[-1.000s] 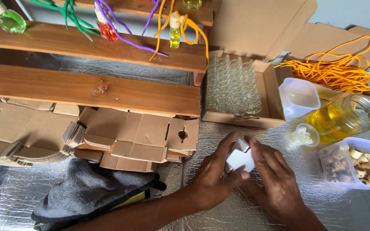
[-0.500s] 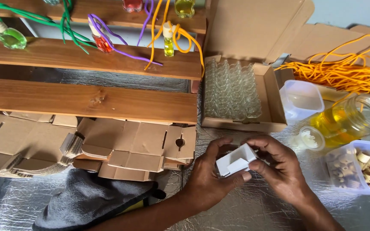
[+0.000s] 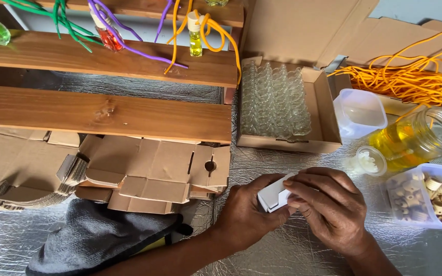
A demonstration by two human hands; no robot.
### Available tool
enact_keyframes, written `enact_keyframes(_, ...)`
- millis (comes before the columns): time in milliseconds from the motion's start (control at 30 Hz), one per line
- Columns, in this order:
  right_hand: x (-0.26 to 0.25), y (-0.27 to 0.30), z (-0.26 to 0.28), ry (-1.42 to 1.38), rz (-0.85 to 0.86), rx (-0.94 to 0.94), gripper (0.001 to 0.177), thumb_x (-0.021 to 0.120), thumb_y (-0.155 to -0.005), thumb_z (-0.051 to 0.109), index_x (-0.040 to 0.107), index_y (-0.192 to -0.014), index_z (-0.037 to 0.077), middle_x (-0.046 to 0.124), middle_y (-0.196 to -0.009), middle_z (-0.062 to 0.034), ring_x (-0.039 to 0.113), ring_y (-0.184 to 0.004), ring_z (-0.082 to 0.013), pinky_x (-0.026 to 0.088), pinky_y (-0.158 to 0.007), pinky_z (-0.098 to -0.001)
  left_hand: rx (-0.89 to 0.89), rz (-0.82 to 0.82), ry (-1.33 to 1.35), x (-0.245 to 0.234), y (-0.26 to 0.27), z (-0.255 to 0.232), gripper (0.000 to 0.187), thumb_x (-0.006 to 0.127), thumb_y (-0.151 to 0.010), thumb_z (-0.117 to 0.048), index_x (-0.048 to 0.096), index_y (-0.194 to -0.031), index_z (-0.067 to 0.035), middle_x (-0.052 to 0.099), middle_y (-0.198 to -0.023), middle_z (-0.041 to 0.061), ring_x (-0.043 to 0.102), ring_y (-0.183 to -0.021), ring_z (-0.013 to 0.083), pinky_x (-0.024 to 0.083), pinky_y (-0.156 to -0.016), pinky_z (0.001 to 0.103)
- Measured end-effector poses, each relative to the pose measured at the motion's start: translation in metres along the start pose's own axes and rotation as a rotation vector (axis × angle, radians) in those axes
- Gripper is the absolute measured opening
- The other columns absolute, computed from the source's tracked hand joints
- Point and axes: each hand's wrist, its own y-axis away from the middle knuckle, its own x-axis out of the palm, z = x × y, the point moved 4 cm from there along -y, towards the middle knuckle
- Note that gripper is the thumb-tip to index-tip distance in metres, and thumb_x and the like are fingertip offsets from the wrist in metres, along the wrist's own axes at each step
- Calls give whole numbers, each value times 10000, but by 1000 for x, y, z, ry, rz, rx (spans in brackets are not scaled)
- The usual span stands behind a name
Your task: Assembling and packaging small perfume bottles by attaching wooden caps, threading strings, and placing them into cardboard boxes.
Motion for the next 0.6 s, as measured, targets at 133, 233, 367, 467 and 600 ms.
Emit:
enact_keyframes(133, 1, 0, -3, 38, 27, 24, 233, 715, -904, 225, 744, -1051, 46, 736, -1014, -99, 692, -931, -269, 576, -887, -385, -203, 43, 316, 2, -2, 3, 470, 819, -788, -193, 732, -1243, -115, 723, -833, 19, 617, -589, 82, 572, -539, 246)
enact_keyframes(233, 2, 2, -4, 34, 47, 47, 245, 691, -918, 229, 733, -1067, 39, 722, -1015, -113, 683, -949, -277, 571, -890, -390, -264, 144, 82, -3, -3, 0, 721, 815, -701, -356, 629, -1386, -229, 341, -487, -89, 267, -447, 16, 216, -438, 237)
enact_keyframes(367, 5, 4, -6, 75, 57, 69, 239, 663, -945, 215, 720, -1089, 33, 738, -1080, -94, 685, -985, -267, 543, -917, -387, -230, 139, 422, 3, -5, 10, 760, 849, -677, -225, 613, -1388, -102, 727, -1083, 17, 663, -958, 86, 551, -873, 224)
enact_keyframes(467, 6, 5, -8, 68, 77, 98, 239, 568, -998, 208, 707, -1088, 35, 734, -1102, -98, 685, -995, -269, 536, -922, -394, -245, 170, 363, -1, -5, 3, 675, 807, -720, -322, 639, -1346, -134, 733, -1113, -11, 657, -1015, 78, 530, -898, 235)
enact_keyframes(600, 6, 3, -7, 75, 76, 59, 267, 616, -971, 226, 718, -1133, 40, 722, -1105, -117, 679, -1007, -285, 537, -932, -403, -102, 185, 372, 1, -6, 15, 677, 404, -976, -553, 593, -1416, -74, 694, -1096, 163, 700, -927, 277, 657, -612, 369)
